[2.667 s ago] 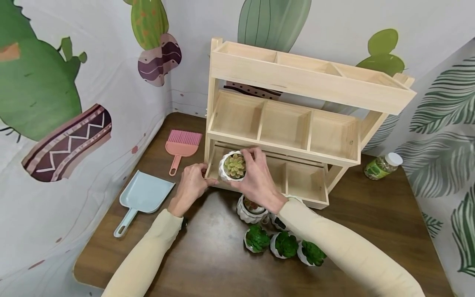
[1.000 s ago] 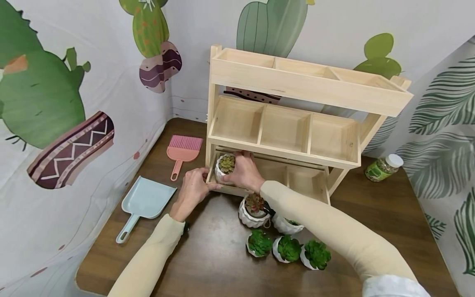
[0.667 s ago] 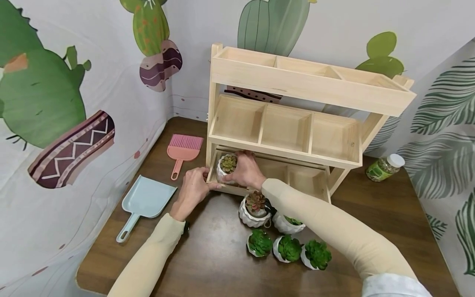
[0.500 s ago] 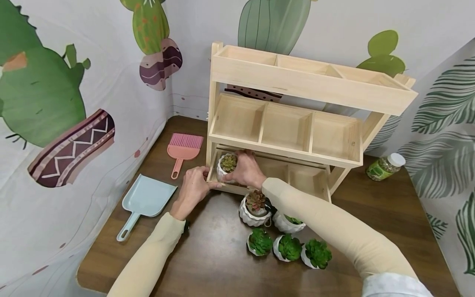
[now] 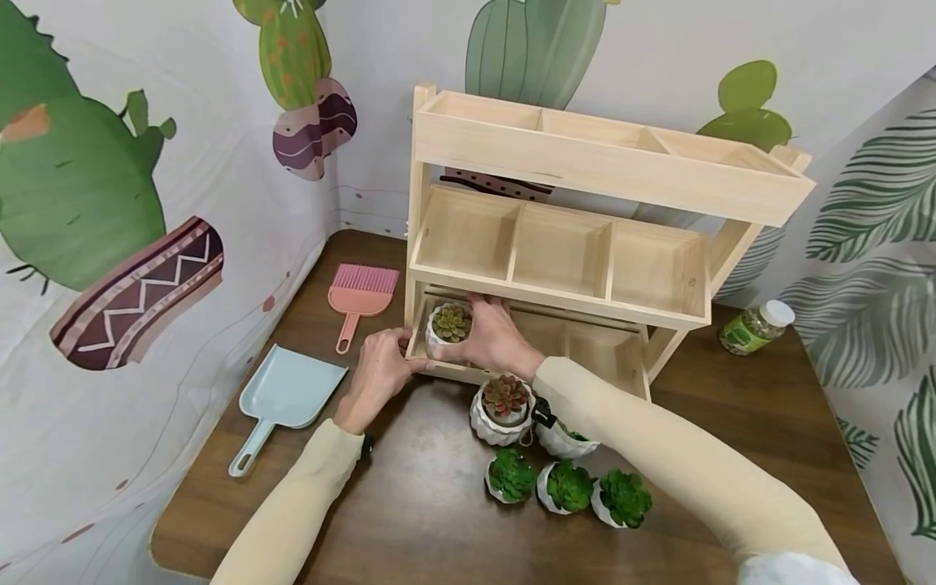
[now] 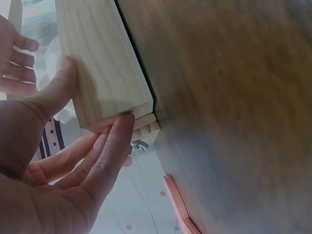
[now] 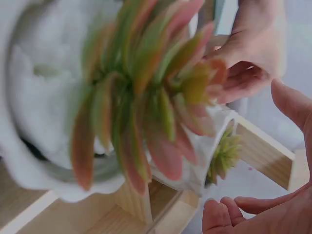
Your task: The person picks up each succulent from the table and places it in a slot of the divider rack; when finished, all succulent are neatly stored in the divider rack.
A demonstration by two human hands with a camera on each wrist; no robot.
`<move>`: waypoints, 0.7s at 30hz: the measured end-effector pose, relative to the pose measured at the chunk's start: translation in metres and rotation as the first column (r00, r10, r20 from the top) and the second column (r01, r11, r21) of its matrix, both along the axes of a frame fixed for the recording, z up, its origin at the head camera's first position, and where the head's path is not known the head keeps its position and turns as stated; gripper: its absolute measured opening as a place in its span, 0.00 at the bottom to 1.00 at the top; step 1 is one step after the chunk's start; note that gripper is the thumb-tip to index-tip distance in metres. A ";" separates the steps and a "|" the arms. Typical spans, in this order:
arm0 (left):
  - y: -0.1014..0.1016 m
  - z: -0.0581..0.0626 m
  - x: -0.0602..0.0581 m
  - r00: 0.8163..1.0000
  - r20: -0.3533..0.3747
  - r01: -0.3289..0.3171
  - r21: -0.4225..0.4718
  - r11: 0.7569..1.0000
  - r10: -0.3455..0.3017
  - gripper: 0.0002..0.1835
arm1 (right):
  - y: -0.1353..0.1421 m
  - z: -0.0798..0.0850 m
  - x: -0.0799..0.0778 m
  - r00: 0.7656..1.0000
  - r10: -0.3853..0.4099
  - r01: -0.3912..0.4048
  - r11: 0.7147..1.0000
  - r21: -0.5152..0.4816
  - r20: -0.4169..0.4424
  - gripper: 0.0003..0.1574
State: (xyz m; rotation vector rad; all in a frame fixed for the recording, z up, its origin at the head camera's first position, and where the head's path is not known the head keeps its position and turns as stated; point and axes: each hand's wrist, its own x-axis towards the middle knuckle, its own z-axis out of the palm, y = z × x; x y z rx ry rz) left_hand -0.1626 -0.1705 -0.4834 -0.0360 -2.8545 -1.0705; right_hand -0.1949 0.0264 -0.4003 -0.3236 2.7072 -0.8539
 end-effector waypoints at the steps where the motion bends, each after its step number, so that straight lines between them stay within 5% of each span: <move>1: 0.000 0.000 0.000 1.000 -0.001 0.002 -0.003 1.000 -0.002 0.30 | 0.003 0.002 0.003 1.000 -0.001 0.001 1.000 0.000 -0.002 0.74; 7: 0.001 0.001 0.001 1.000 -0.016 0.012 -0.030 0.999 -0.012 0.29 | 0.030 0.018 0.027 1.000 0.003 -0.001 0.999 -0.044 0.027 0.67; 21: 0.000 -0.002 0.001 0.999 -0.031 0.010 -0.035 0.999 -0.011 0.34 | 0.116 0.037 0.106 0.991 -0.088 0.064 0.974 -0.216 -0.105 0.57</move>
